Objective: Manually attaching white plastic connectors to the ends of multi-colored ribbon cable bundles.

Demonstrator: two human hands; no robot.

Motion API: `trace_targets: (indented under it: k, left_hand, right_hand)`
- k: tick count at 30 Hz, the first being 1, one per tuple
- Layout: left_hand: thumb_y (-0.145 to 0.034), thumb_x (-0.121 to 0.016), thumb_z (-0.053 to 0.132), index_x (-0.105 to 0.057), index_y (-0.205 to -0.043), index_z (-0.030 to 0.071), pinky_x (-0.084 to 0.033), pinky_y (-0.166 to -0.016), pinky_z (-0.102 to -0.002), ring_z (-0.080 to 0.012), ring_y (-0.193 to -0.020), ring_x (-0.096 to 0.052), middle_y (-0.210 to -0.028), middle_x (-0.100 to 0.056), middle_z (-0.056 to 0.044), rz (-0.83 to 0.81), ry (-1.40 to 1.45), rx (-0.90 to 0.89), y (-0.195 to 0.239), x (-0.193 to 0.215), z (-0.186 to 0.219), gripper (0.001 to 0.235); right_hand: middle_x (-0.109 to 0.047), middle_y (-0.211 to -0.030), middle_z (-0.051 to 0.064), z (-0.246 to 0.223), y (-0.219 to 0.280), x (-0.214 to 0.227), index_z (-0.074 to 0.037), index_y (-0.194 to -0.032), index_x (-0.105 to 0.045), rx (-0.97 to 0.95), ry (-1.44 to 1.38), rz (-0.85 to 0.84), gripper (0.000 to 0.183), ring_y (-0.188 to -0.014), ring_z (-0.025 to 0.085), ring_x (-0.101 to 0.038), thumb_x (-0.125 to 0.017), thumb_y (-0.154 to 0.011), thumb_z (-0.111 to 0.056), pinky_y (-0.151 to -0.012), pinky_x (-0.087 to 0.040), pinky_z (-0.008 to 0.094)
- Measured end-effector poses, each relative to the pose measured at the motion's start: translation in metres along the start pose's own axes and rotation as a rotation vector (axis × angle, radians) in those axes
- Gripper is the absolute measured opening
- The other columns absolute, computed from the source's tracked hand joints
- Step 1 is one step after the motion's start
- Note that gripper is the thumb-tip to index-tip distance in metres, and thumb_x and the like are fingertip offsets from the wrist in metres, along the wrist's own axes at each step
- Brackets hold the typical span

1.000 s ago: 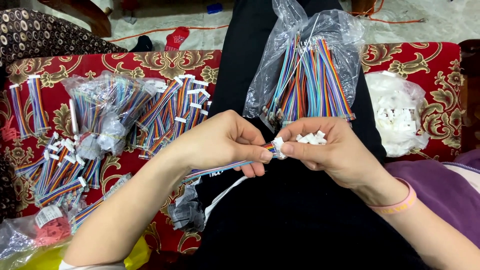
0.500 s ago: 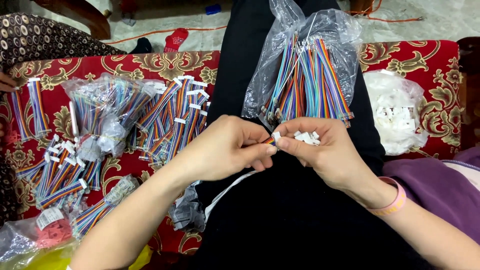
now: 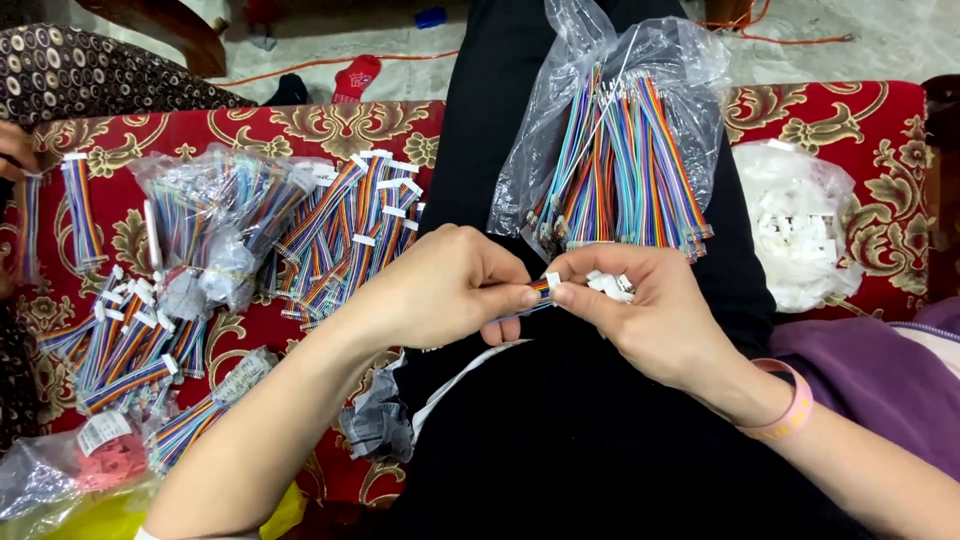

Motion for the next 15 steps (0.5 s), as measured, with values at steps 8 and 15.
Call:
trace_targets:
  k: [8,15]
  left_hand:
    - [-0.090,-0.053,0.040,-0.057,-0.082,0.017,-0.038,-0.057,-0.035,-0.0270,-0.051,-0.049,-0.053,-0.050,-0.002,0.113,-0.258,-0.172,0.010,0.001,0.009,0.025]
    - [-0.087,-0.057,0.025,-0.045,-0.064,0.012,-0.030,-0.051,-0.035,-0.0216,-0.049,-0.035,-0.049,-0.042,0.000,0.298,-0.116,-0.156,0.006,0.002,0.003,0.029]
  right_hand:
    - [-0.044,-0.049,-0.001,0.009,0.003,0.005,-0.005,-0.087,-0.069,-0.071,-0.199,0.066,0.009,-0.041,0.005,-0.032,-0.068,-0.082,-0.012,-0.039,-0.023,0.019]
    - [-0.052,-0.058,0.000,0.017,-0.001,0.002,0.000,-0.091,-0.069,-0.061,-0.407,0.091,0.014,-0.042,0.005,-0.034,-0.068,-0.080,-0.008,-0.039,-0.028,0.018]
Point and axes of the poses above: each hand's wrist, its own y-axis away from the middle knuckle, its own x-axis out of the back of the hand, z = x × y, the point moved 9 cm from there along -y, towards the middle knuckle
